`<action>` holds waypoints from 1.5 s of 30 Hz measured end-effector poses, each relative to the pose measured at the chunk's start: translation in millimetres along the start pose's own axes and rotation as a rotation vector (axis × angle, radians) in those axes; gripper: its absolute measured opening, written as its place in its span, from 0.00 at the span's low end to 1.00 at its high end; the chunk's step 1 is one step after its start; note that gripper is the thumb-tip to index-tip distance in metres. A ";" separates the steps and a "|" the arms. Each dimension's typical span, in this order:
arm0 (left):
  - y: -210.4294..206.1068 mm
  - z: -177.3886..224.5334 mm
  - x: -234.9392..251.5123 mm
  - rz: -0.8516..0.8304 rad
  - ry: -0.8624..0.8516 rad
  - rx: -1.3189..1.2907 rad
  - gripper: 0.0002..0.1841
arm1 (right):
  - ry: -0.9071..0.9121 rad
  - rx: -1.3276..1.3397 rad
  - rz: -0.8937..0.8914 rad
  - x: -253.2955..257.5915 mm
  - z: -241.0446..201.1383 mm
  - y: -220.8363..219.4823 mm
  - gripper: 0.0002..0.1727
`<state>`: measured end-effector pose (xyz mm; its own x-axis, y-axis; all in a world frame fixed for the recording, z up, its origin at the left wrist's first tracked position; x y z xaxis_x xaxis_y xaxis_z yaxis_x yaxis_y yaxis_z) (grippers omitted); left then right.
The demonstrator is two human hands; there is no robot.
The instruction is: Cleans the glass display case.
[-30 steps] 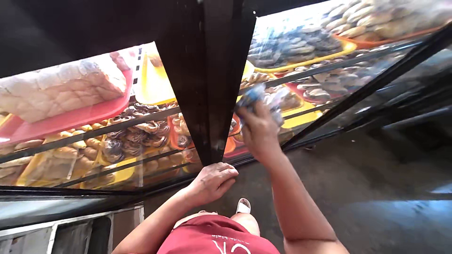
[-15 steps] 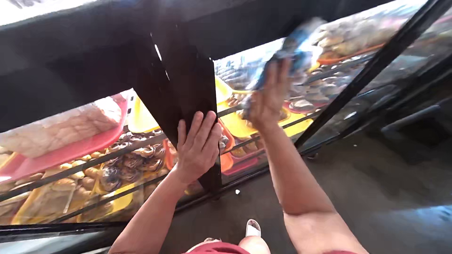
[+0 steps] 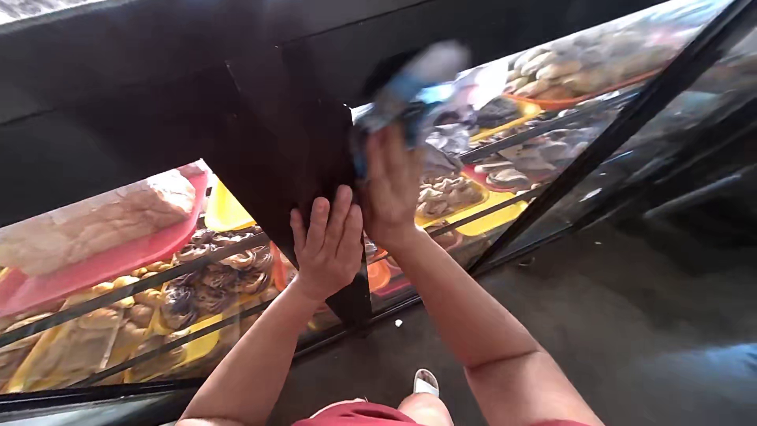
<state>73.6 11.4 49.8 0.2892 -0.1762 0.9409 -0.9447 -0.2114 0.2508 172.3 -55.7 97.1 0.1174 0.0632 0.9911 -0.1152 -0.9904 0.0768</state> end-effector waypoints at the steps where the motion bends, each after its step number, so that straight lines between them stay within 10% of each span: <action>1: 0.1 0.3 -0.1 0.006 0.002 -0.002 0.23 | 0.091 0.012 -0.057 -0.5 -0.8 -1.8 0.22; 4: -1.4 -1.5 -0.3 0.001 0.006 0.002 0.22 | 0.159 -0.102 0.001 5.7 66.4 30.6 0.21; 10: 0.3 -0.2 -0.3 0.004 -0.005 0.011 0.23 | -0.382 -0.328 0.334 4.8 223.0 125.1 0.29; 12: -0.1 -0.5 0.0 0.013 -0.003 -0.006 0.23 | -0.502 -0.335 0.373 15.0 197.3 111.4 0.30; 19: 1.7 -3.3 -0.1 0.033 -0.004 -0.071 0.23 | -0.002 -0.102 0.166 21.9 -11.8 -5.2 0.16; 24: -0.5 -3.7 -2.4 0.022 -0.004 -0.068 0.25 | 0.045 -0.148 0.146 1.8 74.8 31.5 0.27; 30: 0.4 -2.3 -2.0 0.025 -0.023 -0.065 0.26 | -0.590 -0.255 0.440 -73.3 252.2 124.1 0.32; 33: 0.1 -3.6 -0.8 0.027 -0.016 -0.093 0.26 | -0.795 -0.203 0.473 -63.8 219.8 110.8 0.34; 39: -1.5 -6.8 -4.4 0.006 -0.014 -0.097 0.27 | -0.116 -0.021 0.099 -78.7 11.2 -10.8 0.22; 45: -1.1 -8.3 -1.8 -0.023 -0.015 -0.067 0.28 | -0.273 -0.064 0.083 -151.9 148.6 52.3 0.27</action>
<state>72.9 20.0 49.7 0.3131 -0.1868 0.9312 -0.9458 -0.1506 0.2878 295.0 -135.3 -65.6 0.3647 -0.0614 0.9291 -0.1968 -0.9804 0.0124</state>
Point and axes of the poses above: each hand's wrist, its own x-axis towards the middle knuckle, its own y-axis out of the back of the hand, z = x × y, the point moved 8 cm from there along x, towards the middle knuckle, and after that the axes turned 4 degrees about x, right-handed, at the moved point
